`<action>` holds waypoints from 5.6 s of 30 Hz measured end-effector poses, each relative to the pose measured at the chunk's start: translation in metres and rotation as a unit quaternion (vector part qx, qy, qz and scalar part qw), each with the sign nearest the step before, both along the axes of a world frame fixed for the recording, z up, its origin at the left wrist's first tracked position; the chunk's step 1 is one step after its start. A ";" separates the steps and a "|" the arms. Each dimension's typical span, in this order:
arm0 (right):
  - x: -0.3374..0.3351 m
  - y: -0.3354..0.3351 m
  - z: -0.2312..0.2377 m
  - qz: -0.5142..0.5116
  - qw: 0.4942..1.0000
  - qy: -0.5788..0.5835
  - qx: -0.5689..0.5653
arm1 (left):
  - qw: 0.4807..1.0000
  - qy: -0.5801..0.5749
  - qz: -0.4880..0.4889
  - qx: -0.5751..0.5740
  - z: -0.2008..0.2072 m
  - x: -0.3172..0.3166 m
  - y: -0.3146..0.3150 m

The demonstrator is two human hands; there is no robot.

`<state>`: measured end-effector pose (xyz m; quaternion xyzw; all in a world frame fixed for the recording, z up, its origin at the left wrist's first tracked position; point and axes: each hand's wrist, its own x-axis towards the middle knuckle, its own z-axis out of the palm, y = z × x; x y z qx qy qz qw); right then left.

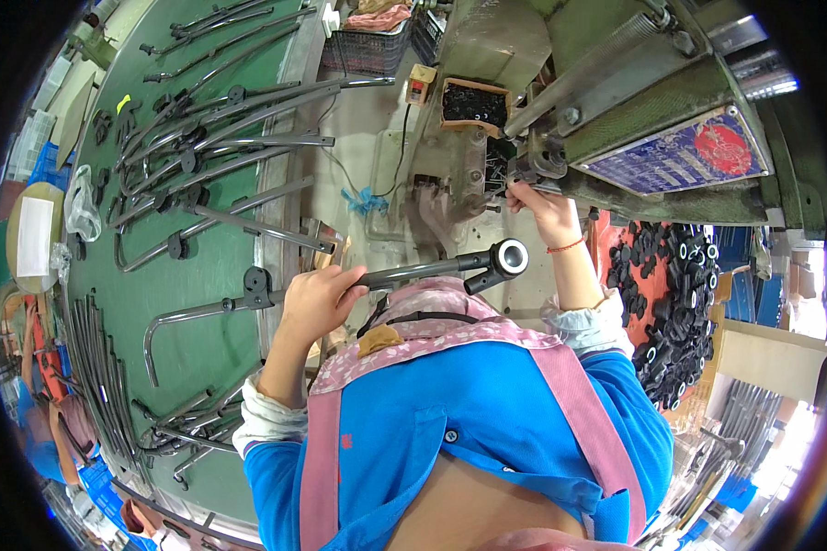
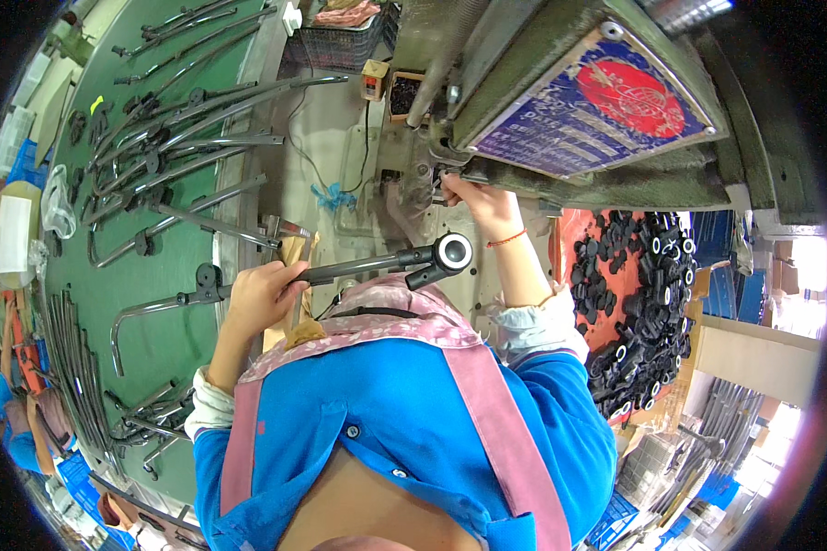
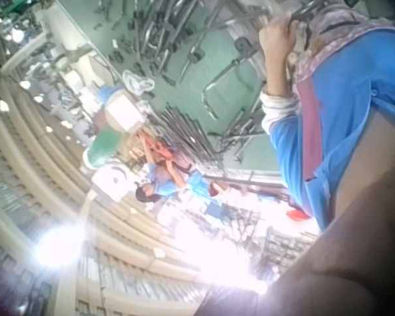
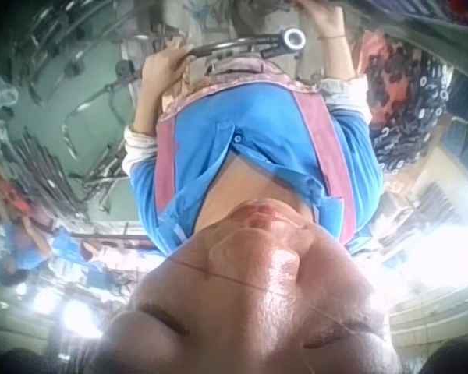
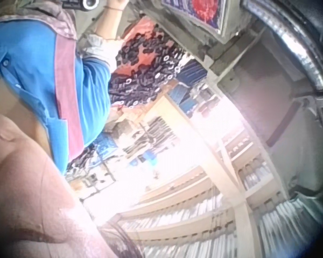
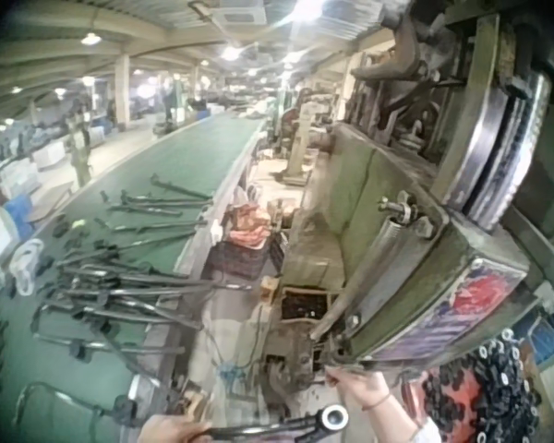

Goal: The person repeatedly picks up metal rods and black plastic end caps, inserts the caps onto the rod ends, and places the assembled units on a nearby table. The cycle of picking, inserting, and placing continues throughout the clip.

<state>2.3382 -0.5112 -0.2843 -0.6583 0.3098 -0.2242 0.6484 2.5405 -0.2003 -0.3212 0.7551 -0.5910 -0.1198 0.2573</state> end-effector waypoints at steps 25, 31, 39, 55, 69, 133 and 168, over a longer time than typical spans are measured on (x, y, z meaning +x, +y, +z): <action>-0.040 -0.016 -0.043 0.232 0.928 0.261 -0.130 | 0.999 -0.001 0.018 0.045 -0.014 0.005 0.054; -0.028 0.076 -0.048 0.359 0.903 0.141 0.188 | 0.996 0.000 0.061 -0.058 -0.031 0.011 0.094; -0.021 0.100 -0.053 0.196 0.961 0.175 0.087 | 0.881 -0.114 0.446 0.111 -0.011 -0.045 0.317; 0.058 0.142 -0.011 0.116 0.974 0.006 0.196 | 0.948 -0.142 0.272 0.087 0.068 0.040 0.269; 0.054 0.145 0.009 0.033 0.974 -0.100 0.199 | 0.988 -0.144 0.050 0.014 0.041 0.078 0.108; 0.006 -0.061 -0.076 -0.188 0.845 -0.024 -0.501 | 0.990 -0.122 -0.062 0.018 0.094 0.058 -0.125; 0.026 -0.072 -0.068 -0.220 0.941 -0.058 -0.250 | 0.983 -0.179 -0.039 -0.012 0.028 0.116 -0.060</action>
